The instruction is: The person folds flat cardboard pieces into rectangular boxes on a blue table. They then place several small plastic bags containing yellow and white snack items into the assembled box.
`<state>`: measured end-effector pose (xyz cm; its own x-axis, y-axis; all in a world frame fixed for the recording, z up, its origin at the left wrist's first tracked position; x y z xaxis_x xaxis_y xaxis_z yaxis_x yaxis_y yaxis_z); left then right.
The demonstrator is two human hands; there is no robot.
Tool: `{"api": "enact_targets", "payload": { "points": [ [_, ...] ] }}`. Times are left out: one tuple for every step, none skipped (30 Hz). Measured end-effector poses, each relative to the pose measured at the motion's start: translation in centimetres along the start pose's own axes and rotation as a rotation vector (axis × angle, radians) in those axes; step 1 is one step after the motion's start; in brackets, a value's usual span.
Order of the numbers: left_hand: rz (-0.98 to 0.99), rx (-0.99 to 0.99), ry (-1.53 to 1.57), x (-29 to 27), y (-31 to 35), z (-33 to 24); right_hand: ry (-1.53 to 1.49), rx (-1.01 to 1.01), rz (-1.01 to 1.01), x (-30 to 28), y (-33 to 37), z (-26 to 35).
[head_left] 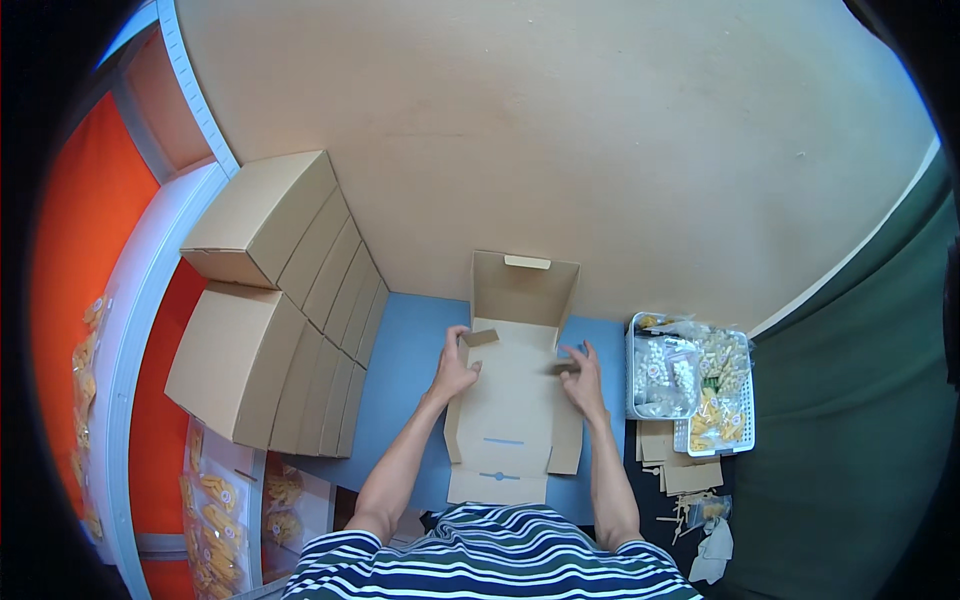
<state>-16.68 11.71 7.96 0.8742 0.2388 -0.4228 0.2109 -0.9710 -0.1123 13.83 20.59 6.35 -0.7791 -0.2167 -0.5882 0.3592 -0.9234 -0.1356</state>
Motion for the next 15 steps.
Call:
{"api": "enact_targets", "payload": {
  "points": [
    [-0.021,-0.061,0.2,0.2,0.3,1.4,-0.067,-0.012,-0.041,-0.6,-0.2,0.3],
    [-0.048,-0.119,0.402,0.4,0.4,3.0,-0.133,-0.03,-0.08,-1.0,-0.4,0.3],
    [-0.077,-0.175,0.604,0.5,0.7,4.7,-0.284,0.0,0.009,-0.4,-0.5,-0.1],
    [-0.037,-0.206,0.628,1.0,0.8,4.5,-0.425,0.039,0.09,-0.1,-0.7,-1.0],
    [0.002,-0.237,0.651,1.4,0.9,4.3,-0.566,0.077,0.171,0.3,-0.6,-1.8],
    [0.041,-0.268,0.673,1.8,0.8,4.0,-0.621,0.094,0.151,0.1,-0.4,-2.5],
    [0.079,-0.283,0.652,1.4,0.9,4.2,-0.684,0.109,0.149,0.7,-0.2,-1.4],
    [0.124,-0.293,0.633,1.3,0.6,4.1,-0.743,0.123,0.138,1.2,-0.1,-0.8],
    [0.169,-0.303,0.614,1.3,0.6,4.1,-0.776,0.131,0.115,1.8,0.1,-0.1],
    [0.135,-0.291,0.592,1.5,0.6,4.2,-0.808,0.137,0.09,2.5,0.1,0.2],
    [0.099,-0.28,0.57,2.0,0.7,4.3,-0.839,0.144,0.068,3.2,0.2,0.2],
    [0.063,-0.271,0.549,2.4,0.8,4.4,-0.789,0.132,0.022,3.6,0.0,0.2],
    [0.093,-0.269,0.511,3.3,0.6,3.8,-0.757,0.14,-0.032,3.8,-0.1,-0.9],
    [0.126,-0.268,0.474,3.9,0.2,2.9,-0.723,0.149,-0.089,3.9,-0.2,-2.1],
    [0.16,-0.267,0.437,4.6,-0.3,2.0,-0.689,0.158,-0.146,3.7,-0.3,-3.4]
  ]
}}
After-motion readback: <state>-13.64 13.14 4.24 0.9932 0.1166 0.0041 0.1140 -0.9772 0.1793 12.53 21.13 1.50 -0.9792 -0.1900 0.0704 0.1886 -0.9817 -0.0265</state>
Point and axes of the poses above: each hand's wrist, its own y-axis away from the middle knuckle, its own x-axis out of the palm, z = x × y, the point moved 7 cm from there along -y, towards the middle knuckle, and after that the axes turned 7 degrees about z, right-handed, at the moved point
